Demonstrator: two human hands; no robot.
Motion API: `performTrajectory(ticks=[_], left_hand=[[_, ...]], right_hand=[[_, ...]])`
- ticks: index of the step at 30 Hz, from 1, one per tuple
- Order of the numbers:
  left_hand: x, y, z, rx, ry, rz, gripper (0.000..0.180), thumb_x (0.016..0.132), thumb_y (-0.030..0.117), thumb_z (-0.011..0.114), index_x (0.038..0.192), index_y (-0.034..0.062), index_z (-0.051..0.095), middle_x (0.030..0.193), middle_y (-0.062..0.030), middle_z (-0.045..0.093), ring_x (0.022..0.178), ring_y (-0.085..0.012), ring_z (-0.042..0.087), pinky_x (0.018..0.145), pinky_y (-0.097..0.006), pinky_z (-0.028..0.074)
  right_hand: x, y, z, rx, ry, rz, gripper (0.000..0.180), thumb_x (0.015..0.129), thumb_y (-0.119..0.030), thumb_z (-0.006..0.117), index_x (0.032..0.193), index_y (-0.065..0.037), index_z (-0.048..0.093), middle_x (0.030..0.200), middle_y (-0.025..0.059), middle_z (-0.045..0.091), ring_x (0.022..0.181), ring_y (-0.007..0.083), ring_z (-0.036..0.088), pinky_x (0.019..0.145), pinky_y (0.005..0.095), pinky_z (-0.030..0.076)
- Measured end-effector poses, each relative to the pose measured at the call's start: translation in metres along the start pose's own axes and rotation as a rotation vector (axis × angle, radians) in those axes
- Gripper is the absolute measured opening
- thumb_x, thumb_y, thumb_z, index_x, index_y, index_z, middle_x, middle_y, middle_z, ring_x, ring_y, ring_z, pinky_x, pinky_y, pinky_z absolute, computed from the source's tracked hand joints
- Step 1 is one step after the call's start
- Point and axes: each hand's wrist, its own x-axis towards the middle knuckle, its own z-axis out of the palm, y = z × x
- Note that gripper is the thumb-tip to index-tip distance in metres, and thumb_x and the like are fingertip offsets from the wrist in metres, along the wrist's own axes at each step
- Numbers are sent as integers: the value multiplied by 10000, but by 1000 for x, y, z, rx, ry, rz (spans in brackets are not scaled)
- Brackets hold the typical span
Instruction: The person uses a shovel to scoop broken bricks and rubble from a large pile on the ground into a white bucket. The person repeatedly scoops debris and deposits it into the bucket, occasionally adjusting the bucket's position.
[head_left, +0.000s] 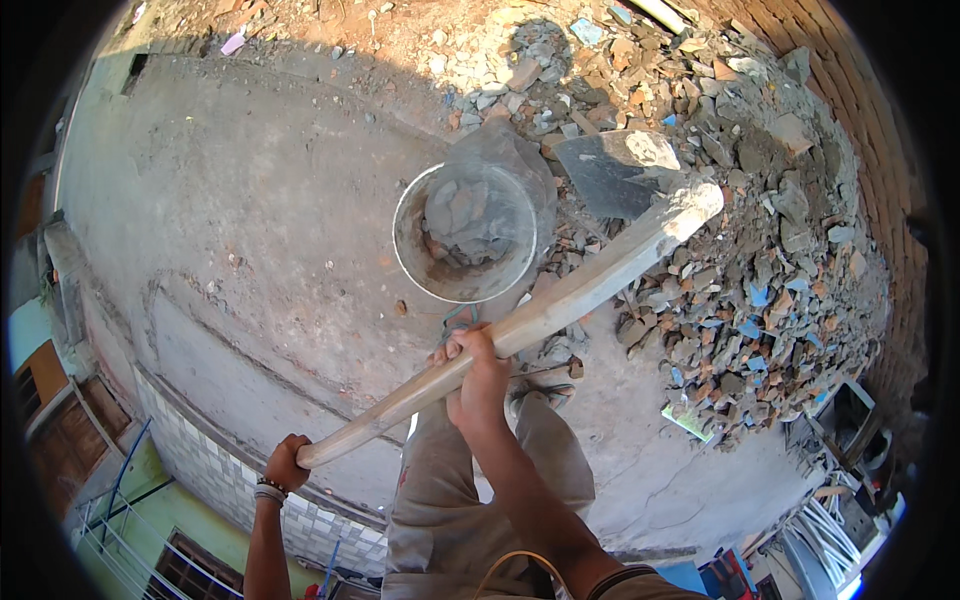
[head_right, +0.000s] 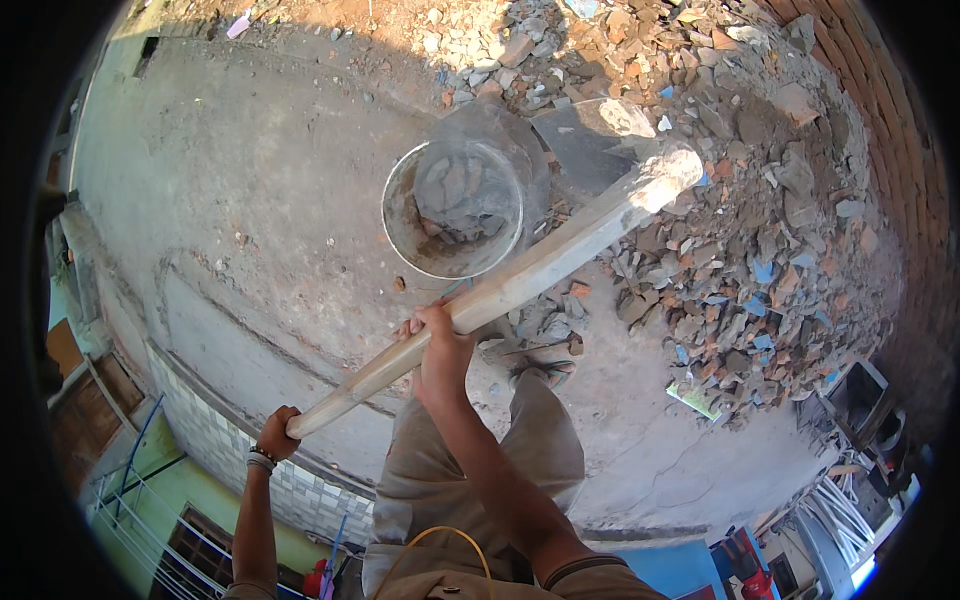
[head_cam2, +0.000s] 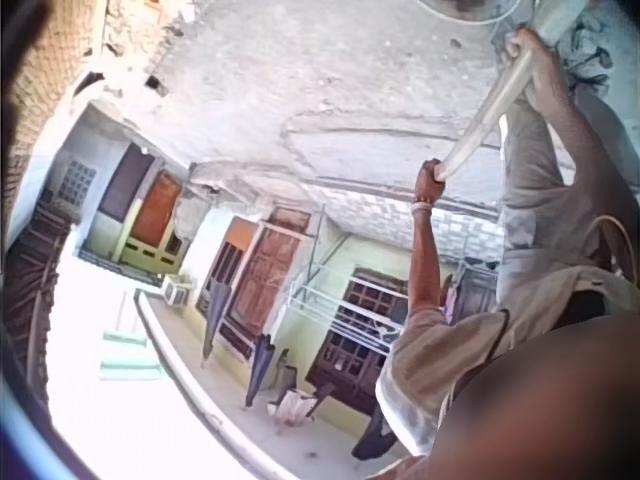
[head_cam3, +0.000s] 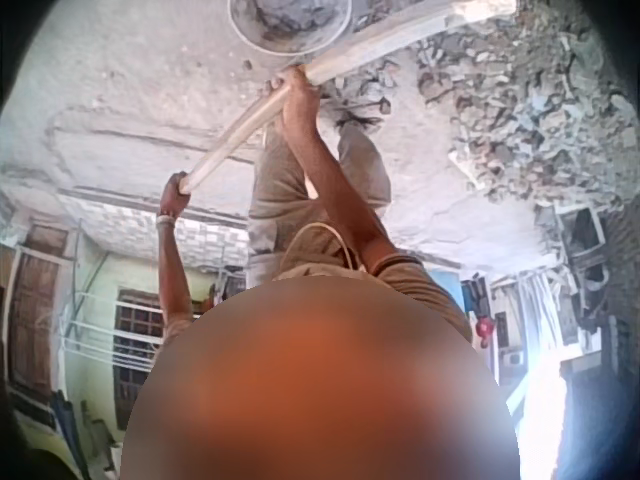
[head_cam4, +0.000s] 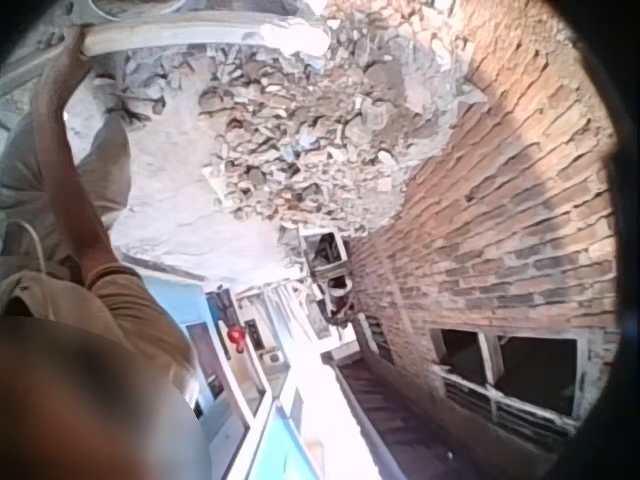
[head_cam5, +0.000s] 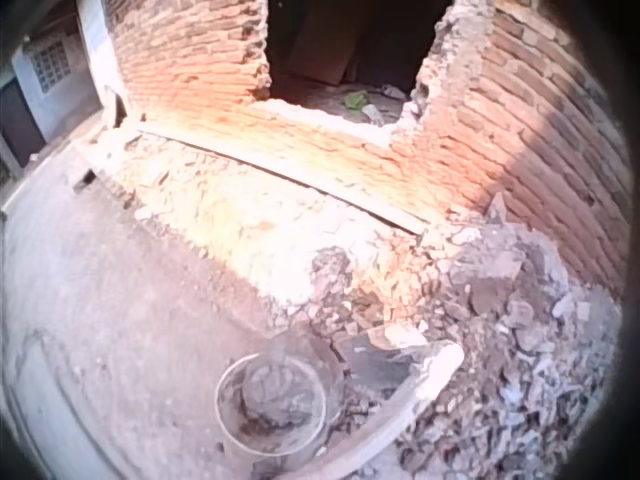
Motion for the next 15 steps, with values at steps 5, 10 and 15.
performTrajectory(ticks=[5, 10, 15], left_hand=[[66, 111, 41, -304, 71, 256, 247, 708, 12, 648, 943, 32, 574, 856, -182, 600, 816, -413, 597, 698, -433, 495], [47, 176, 49, -433, 57, 142, 226, 725, 42, 631, 934, 31, 545, 835, -206, 611, 812, -427, 600, 678, -445, 492], [-28, 151, 45, -320, 56, -2, 269, 689, 47, 629, 952, 50, 573, 866, -187, 611, 809, -419, 604, 690, -474, 501]], right_hand=[[118, -94, 19, -254, 53, -78, 128, 815, -157, 573, 788, -96, 464, 666, 4, 416, 551, 141, 430, 567, 320, 427], [184, -120, 20, -378, 6, 97, 158, 797, -149, 557, 720, -131, 421, 631, -14, 410, 532, 134, 422, 540, 296, 406], [124, -70, 6, -287, 19, 224, 144, 778, -132, 550, 718, -130, 419, 632, -14, 403, 528, 137, 407, 536, 308, 386]])
